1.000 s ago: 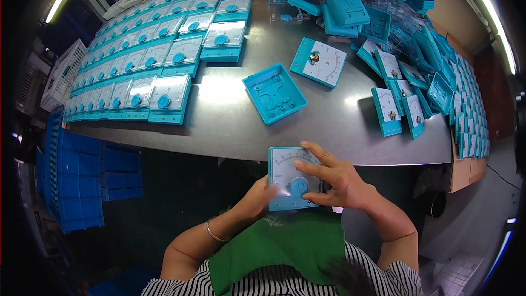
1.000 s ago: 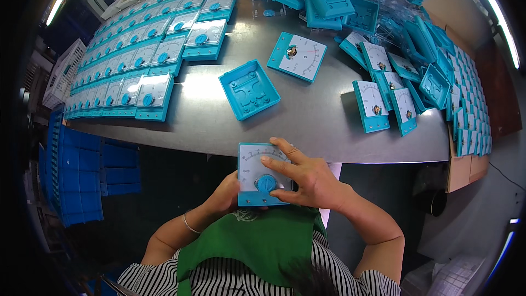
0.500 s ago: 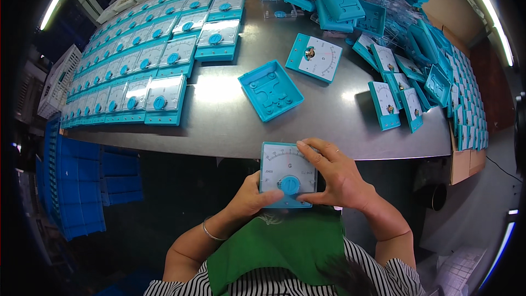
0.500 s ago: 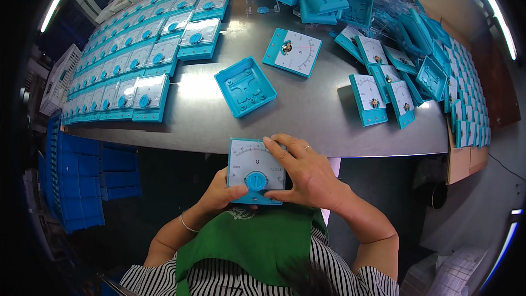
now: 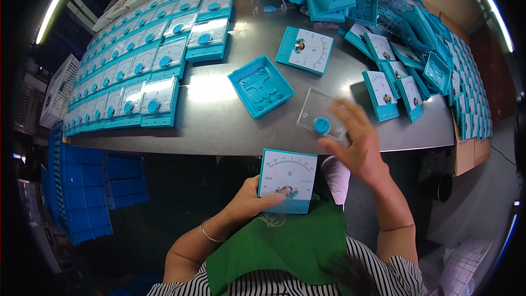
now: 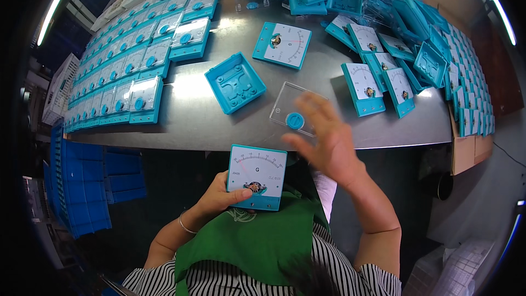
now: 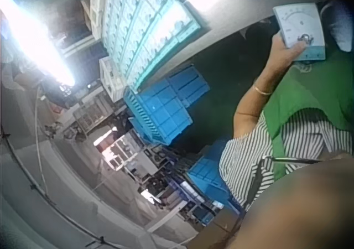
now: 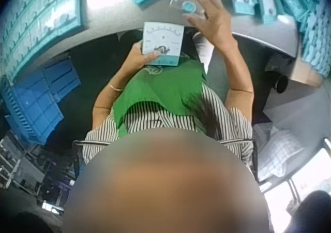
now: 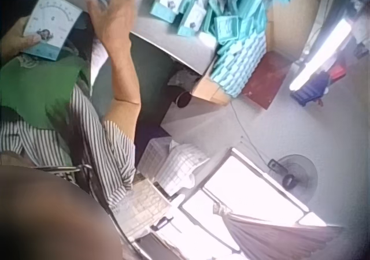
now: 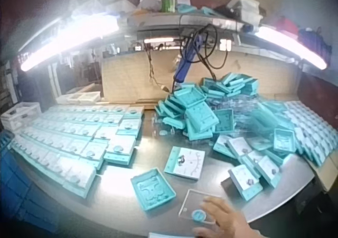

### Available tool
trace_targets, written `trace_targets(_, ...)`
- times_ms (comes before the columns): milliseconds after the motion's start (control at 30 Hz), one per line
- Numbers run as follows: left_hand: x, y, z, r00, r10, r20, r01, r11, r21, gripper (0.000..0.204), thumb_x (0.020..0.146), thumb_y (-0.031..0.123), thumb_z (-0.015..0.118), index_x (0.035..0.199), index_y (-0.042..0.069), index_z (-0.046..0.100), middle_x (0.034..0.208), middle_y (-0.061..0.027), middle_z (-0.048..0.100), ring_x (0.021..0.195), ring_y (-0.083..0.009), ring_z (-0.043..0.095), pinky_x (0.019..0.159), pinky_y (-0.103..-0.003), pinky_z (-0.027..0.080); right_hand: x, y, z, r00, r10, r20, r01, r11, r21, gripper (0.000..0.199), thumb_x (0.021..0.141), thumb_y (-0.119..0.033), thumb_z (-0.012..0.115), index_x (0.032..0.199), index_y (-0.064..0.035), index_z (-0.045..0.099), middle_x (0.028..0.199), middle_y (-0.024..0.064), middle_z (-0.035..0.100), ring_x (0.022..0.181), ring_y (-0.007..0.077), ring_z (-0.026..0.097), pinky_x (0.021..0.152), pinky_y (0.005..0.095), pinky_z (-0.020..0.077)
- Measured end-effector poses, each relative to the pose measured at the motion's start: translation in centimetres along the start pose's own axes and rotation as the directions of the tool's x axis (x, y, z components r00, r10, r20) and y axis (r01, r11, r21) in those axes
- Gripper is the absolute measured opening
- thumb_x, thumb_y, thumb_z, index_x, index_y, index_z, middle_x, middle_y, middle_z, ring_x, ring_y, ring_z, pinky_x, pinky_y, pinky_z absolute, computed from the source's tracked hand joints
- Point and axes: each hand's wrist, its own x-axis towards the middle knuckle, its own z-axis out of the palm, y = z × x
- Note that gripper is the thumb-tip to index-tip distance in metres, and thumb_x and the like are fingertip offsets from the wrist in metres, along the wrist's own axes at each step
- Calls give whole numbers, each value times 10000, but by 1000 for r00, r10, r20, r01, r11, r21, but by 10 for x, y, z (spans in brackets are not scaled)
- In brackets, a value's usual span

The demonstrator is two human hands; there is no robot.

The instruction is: Assembling components and covers for analog electrical meters at a workshop bench.

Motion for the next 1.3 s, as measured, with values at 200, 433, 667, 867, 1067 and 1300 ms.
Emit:
trace_targets(200,-4,8,5,997,-51,52,50,998,24,480,810,159,710,1204,-32,514,1105,-94,623,993,-152,592,904,-310,465,-4,-11,33,945,-99,311,17,966,257,182,812,-197,685,878,-30,651,728,85,624,662,271,591,568,342,453)
trace_targets(433,-6,4,0,997,6,81,-14,994,107,495,801,177,713,1199,-31,505,1090,-106,625,963,-164,608,829,-308,510,-6,2,27,981,140,136,-167,962,218,148,825,-161,664,820,-17,632,699,126,594,564,251,521,497,343,393)
trace_targets(667,1,10,-9,999,-5,-53,-5,982,-190,508,822,180,678,1223,-35,451,1082,-156,601,838,-214,651,598,-300,576,7,23,2,998,52,26,-41,950,-311,513,760,-296,718,1209,-102,566,1253,204,514,868,357,632,742,404,508)
trace_targets(867,3,7,-12,997,17,-69,-34,966,-256,515,837,182,649,1212,-74,406,1061,-202,585,795,-243,662,572,-314,597,2,29,6,966,191,176,-150,964,-220,656,718,-362,745,1289,-127,525,1335,223,439,957,374,613,810,417,498)
trace_targets(1067,0,2,-11,995,11,-96,-35,968,-250,525,859,189,624,1237,-75,373,1106,-216,565,846,-261,656,598,-339,599,-4,31,10,986,148,70,-142,986,-90,607,676,-251,775,1228,-91,581,1309,202,478,979,292,616,782,343,501)
trace_targets(1300,12,7,-4,994,32,104,38,790,-612,542,992,419,263,1368,32,315,1283,-191,493,1061,-346,588,737,-437,584,3,-20,-2,922,43,384,-189,917,352,579,659,-212,781,1192,-73,605,1263,214,520,716,144,564,625,261,470)
